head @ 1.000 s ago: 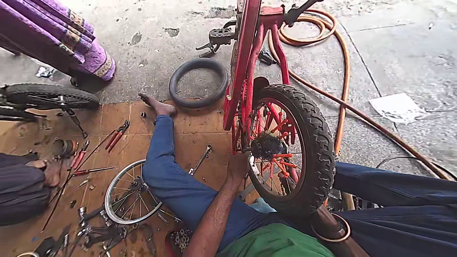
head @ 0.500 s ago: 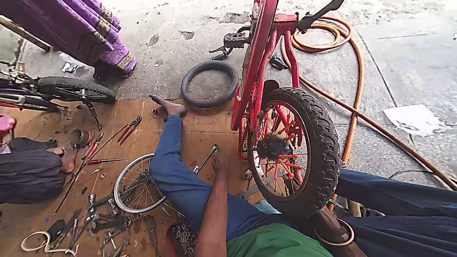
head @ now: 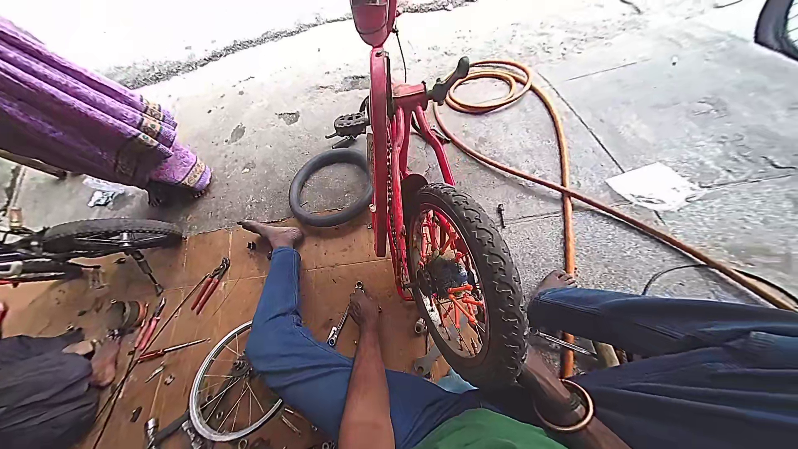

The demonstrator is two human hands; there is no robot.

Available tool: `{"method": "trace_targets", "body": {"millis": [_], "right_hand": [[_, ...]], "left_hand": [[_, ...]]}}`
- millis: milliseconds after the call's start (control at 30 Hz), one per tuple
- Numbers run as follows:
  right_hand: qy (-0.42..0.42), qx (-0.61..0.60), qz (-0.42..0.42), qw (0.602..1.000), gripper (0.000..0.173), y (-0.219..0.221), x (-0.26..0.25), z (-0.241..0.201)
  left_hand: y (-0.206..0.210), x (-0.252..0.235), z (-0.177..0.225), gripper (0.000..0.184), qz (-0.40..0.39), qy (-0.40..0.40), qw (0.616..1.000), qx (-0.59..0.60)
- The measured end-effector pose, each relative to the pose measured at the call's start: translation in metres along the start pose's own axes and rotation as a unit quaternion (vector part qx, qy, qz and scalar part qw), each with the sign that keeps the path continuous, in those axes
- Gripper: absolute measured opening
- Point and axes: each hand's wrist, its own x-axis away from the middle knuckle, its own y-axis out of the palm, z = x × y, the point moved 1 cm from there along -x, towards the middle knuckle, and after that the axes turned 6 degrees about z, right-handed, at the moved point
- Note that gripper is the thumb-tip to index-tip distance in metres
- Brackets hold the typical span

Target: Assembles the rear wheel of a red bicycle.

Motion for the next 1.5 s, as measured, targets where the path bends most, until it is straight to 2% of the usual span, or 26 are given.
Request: {"method": "trace_targets", "body": {"millis": [100, 167, 333, 433, 533, 600, 700, 767, 867, 933, 1000, 1100, 1167, 1367, 1500], "right_hand": [[0.041, 0.008, -0.025, 0.999, 0.031, -0.01, 0.009, -0.042], [0.055, 0.032, -0.03, 0.997, 0.028, -0.01, 0.008, -0.049], [0.04, 0.026, -0.021, 0.999, 0.025, 0.0, -0.004, -0.02], [0.042, 0.024, -0.018, 0.999, 0.03, 0.002, -0.009, -0.007], [0.077, 0.03, -0.031, 0.996, 0.036, 0.001, -0.007, -0.012], [0.069, 0.027, -0.024, 0.997, 0.031, -0.001, -0.006, -0.019], [0.076, 0.014, -0.024, 0.997, 0.028, -0.006, -0.002, -0.031], [0.09, 0.01, -0.031, 0.995, 0.03, -0.006, 0.0, -0.032], [0.092, -0.008, -0.024, 0.995, 0.033, -0.002, -0.007, -0.024], [0.092, -0.017, -0.026, 0.995, 0.035, 0.0, -0.007, -0.016], [0.066, -0.016, -0.013, 0.998, 0.037, 0.007, -0.011, -0.002], [0.072, -0.008, -0.021, 0.997, 0.033, 0.004, -0.009, -0.01], [0.082, -0.001, -0.029, 0.996, 0.034, 0.0, -0.006, -0.018], [0.082, -0.018, -0.008, 0.996, 0.025, -0.005, 0.0, -0.039], [0.101, -0.01, -0.019, 0.995, 0.023, -0.014, 0.008, -0.071]], "left_hand": [[-0.001, -0.003, 0.001, 0.04, -0.001, 0.023, 1.0, 0.002], [-0.004, -0.001, 0.004, 0.038, 0.003, 0.025, 1.0, 0.004], [-0.006, 0.003, 0.008, 0.044, -0.036, 0.039, 0.996, -0.072], [-0.007, 0.015, 0.009, 0.039, -0.036, 0.034, 0.999, -0.022], [-0.015, 0.02, 0.01, 0.037, -0.024, -0.002, 0.999, 0.031], [-0.026, 0.021, 0.01, 0.04, -0.049, -0.008, 0.998, 0.03], [-0.063, 0.036, 0.017, 0.043, -0.145, 0.035, 0.989, -0.01], [-0.084, 0.05, 0.013, 0.031, -0.161, 0.085, 0.983, -0.014], [-0.124, 0.101, 0.008, 0.015, -0.074, 0.19, 0.962, 0.18], [-0.129, 0.138, 0.009, 0.013, 0.004, 0.226, 0.907, 0.357], [-0.125, 0.158, 0.018, 0.014, 0.084, 0.235, 0.862, 0.441], [-0.12, 0.163, 0.035, 0.014, 0.174, 0.21, 0.841, 0.467], [-0.119, 0.159, 0.041, 0.015, 0.204, 0.2, 0.83, 0.479], [-0.117, 0.161, 0.045, 0.018, 0.179, 0.229, 0.806, 0.516], [-0.111, 0.165, 0.045, 0.02, 0.214, 0.271, 0.793, 0.503]]}}
